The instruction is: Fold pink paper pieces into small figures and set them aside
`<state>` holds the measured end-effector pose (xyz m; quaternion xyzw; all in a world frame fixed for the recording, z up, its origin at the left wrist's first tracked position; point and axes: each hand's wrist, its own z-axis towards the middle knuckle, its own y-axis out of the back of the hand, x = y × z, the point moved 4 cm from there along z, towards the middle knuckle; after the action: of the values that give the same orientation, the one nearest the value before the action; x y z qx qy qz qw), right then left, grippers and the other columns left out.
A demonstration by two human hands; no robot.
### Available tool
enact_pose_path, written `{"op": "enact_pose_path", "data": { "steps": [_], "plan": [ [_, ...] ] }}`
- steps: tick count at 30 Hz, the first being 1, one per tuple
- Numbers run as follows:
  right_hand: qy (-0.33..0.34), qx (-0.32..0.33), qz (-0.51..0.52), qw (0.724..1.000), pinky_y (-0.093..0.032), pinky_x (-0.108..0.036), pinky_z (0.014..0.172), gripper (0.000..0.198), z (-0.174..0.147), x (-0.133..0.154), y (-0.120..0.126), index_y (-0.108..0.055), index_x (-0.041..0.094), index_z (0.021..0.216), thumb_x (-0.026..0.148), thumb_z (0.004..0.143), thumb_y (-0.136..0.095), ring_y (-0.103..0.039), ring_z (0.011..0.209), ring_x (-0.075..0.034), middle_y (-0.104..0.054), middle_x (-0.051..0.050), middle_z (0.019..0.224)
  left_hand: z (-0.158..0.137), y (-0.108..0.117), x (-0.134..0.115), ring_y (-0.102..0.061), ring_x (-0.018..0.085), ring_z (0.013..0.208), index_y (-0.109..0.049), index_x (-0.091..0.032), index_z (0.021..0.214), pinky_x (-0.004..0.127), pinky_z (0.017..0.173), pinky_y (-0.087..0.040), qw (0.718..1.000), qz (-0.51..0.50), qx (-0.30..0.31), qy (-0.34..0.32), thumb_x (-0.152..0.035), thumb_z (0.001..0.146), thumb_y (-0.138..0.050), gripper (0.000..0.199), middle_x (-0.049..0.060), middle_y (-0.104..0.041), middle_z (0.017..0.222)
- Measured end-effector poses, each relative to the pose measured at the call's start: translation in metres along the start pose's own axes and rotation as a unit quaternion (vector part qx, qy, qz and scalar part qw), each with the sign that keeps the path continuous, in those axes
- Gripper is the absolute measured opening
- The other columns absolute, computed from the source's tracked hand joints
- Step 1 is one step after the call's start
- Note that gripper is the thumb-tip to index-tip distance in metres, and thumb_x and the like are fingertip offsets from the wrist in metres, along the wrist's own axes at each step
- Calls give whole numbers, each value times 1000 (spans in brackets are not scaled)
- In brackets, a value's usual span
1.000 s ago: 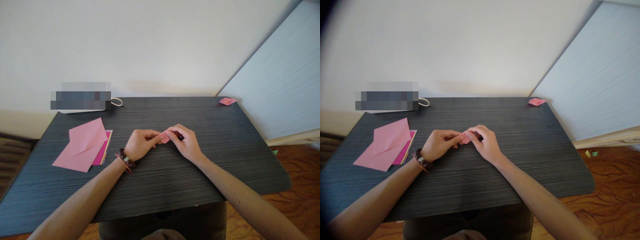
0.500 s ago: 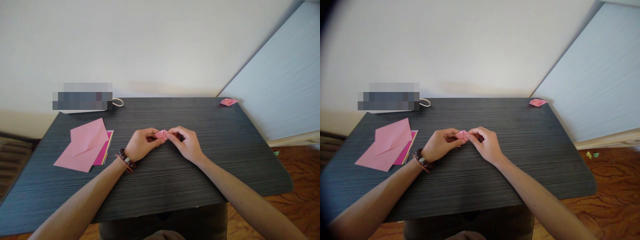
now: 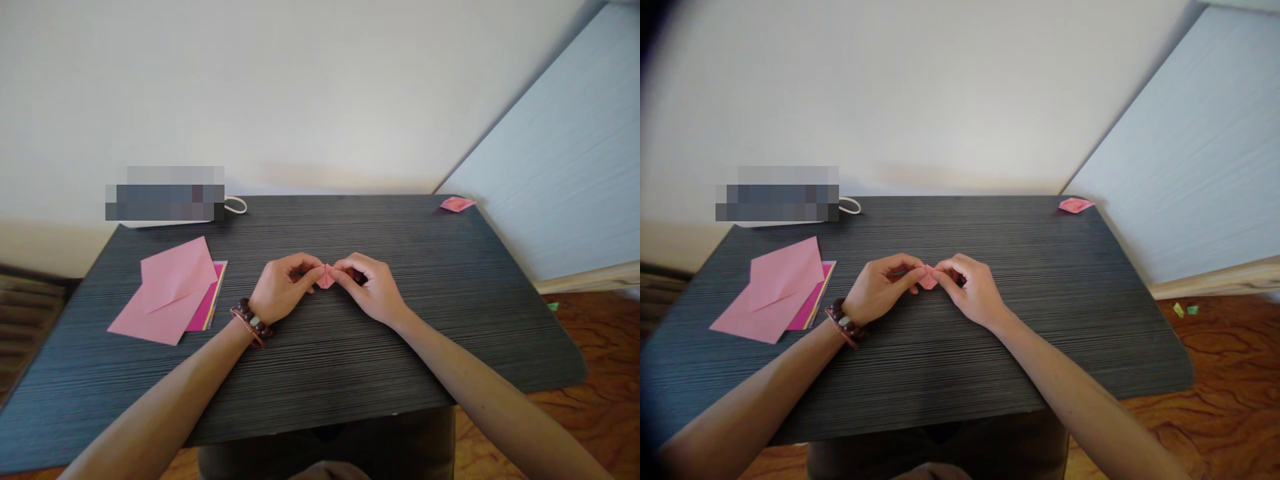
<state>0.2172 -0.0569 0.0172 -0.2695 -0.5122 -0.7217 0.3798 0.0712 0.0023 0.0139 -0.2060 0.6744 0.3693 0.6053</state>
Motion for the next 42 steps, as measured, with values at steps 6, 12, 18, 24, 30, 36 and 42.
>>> {"op": "enact_pose_path", "data": {
  "steps": [6,12,18,24,30,36,42],
  "plan": [
    [-22,-7,1,1000,-37,-24,57,15,-1,-2,-1,-65,19,84,33,84,-57,-48,60,-9,-57,2,68,0,2,0,-63,15,71,-64,-13,84,24,60,-49,999,-23,-28,-3,-33,84,-56,22,6,-69,76],
    [-21,24,-29,999,-39,-25,62,21,0,-1,-5,-63,19,82,40,80,-61,-52,66,-12,-61,0,72,2,10,7,-58,10,62,-66,-14,86,23,62,-47,995,-35,-98,-10,-34,78,-64,21,3,-67,78],
    [-10,49,-52,997,-37,-26,61,29,0,0,-7,-57,18,65,39,86,-54,-49,61,-11,-56,1,62,1,6,8,-61,16,79,-66,-20,101,28,72,-48,998,6,-64,-20,-37,77,-66,30,4,-69,90],
    [39,77,-60,994,-38,-28,68,24,-1,4,-10,-60,18,72,35,88,-53,-51,67,-13,-62,0,68,1,9,7,-61,16,77,-72,-17,84,29,73,-47,997,27,-66,-12,-38,78,-63,23,4,-70,81],
    [53,76,-66,994,-38,-29,72,25,-1,5,-11,-61,19,72,37,88,-52,-52,69,-13,-62,0,68,3,12,8,-63,15,75,-71,-16,80,27,71,-48,998,-23,-56,13,-36,75,-67,21,4,-70,81],
    [18,71,-28,997,-40,-26,66,19,0,3,-6,-63,20,85,38,85,-57,-54,69,-12,-64,0,77,4,9,8,-66,16,67,-63,-13,80,29,68,-52,995,-75,-57,11,-33,72,-70,23,4,-70,73],
    [-19,15,-13,1000,-39,-25,58,20,-1,-1,-1,-64,19,83,32,89,-50,-52,60,-11,-63,0,71,5,9,4,-67,18,81,-67,-14,88,31,81,-51,998,-51,-35,-7,-34,79,-63,23,6,-72,83]
  ]
}}
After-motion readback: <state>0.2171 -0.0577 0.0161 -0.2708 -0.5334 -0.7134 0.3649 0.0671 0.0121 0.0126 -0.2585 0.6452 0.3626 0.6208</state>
